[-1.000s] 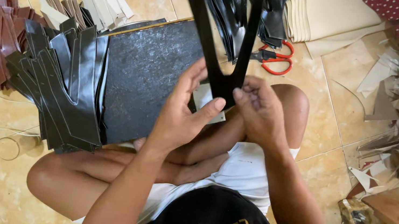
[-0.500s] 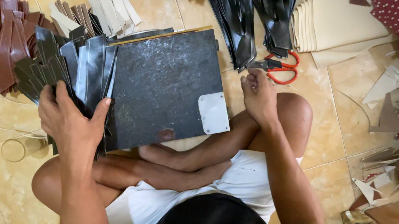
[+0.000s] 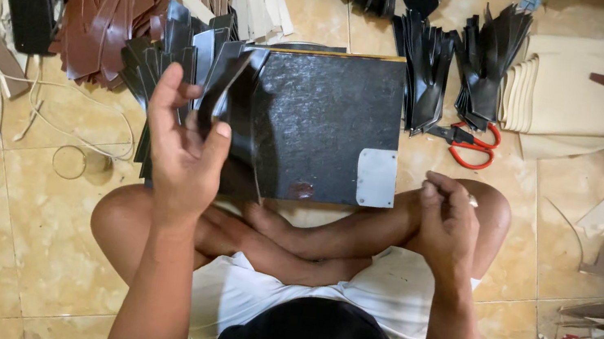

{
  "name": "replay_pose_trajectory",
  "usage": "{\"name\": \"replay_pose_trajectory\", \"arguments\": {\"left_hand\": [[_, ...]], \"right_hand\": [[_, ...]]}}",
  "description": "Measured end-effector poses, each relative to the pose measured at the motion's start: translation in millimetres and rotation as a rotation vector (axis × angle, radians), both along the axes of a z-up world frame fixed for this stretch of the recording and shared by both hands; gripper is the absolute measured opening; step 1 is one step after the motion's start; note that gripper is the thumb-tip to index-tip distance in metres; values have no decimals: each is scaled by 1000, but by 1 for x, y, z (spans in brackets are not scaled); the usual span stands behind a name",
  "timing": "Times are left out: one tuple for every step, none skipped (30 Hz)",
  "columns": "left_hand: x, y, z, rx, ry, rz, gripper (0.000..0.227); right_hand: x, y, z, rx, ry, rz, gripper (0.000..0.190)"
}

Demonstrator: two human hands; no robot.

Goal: The person sits on the floor and uses a knife to cut strips of black leather material. They hold a white template against the leather and trace along its edge with the knife to create uniform strips, which are then placed in a pile.

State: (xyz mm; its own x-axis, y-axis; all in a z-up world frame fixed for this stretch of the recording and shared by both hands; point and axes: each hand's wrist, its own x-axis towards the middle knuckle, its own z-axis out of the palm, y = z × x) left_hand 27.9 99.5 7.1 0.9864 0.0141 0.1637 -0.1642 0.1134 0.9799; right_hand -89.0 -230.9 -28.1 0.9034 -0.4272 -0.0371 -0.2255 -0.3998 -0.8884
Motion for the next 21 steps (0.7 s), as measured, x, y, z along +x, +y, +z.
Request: {"name": "replay_pose_trajectory", "arguments": {"left_hand": [[-7,-9,5,-154,8,-36,77],[-14,-25,7,-356,31,-75,80],[-21,-42,9,-560,57,-115,83],[-25,-63,9,-813,98,-157,89],[-29,-81,8,-844,123,-157,90],[-32,-98,6,-875,148,-158,91],[-35,-107,4,-904,173,-162,92],[-38,-108,2,-859,170,-172,92],[-38,-105,-1,-816,165,-180,93],[-37,-101,-3,-773,160,-189,93],[-31,-95,-7,-784,129,-110,91],[-20,-87,-11,-793,97,-31,88],[-9,-74,-12,-659,29,43,83],[-2,-65,-11,-525,-39,114,77],[-2,-64,-8,-316,-92,59,67],[-6,-60,-3,-107,-145,4,57],[-8,-62,0,111,-197,-75,48],[-11,-63,4,319,-272,-145,39],[-12,-76,3,539,-353,-234,32],[-15,-93,0,629,-424,-329,34],[-16,-108,-4,715,-497,-424,37]], "right_hand": [[-2,12,6,16,-2,32,26],[-2,24,11,166,-50,167,29],[-2,35,15,315,-96,296,31],[-1,48,17,482,-15,368,31],[-2,59,20,648,74,429,32],[1,66,20,700,148,400,31],[6,70,19,752,219,365,31],[9,69,19,806,288,331,32],[11,63,21,625,234,314,32],[11,55,25,443,182,296,32],[13,47,27,267,131,276,32],[18,37,29,89,156,289,33],[25,26,30,-88,185,299,33],[28,20,30,-264,216,310,33],[31,17,30,-306,145,332,31],[33,16,30,-349,76,355,30],[33,15,30,-389,10,383,28],[32,16,30,-381,7,366,28],[34,18,30,-372,-1,357,28],[34,19,30,-363,-10,348,27],[35,19,31,-374,-2,345,28]]}}
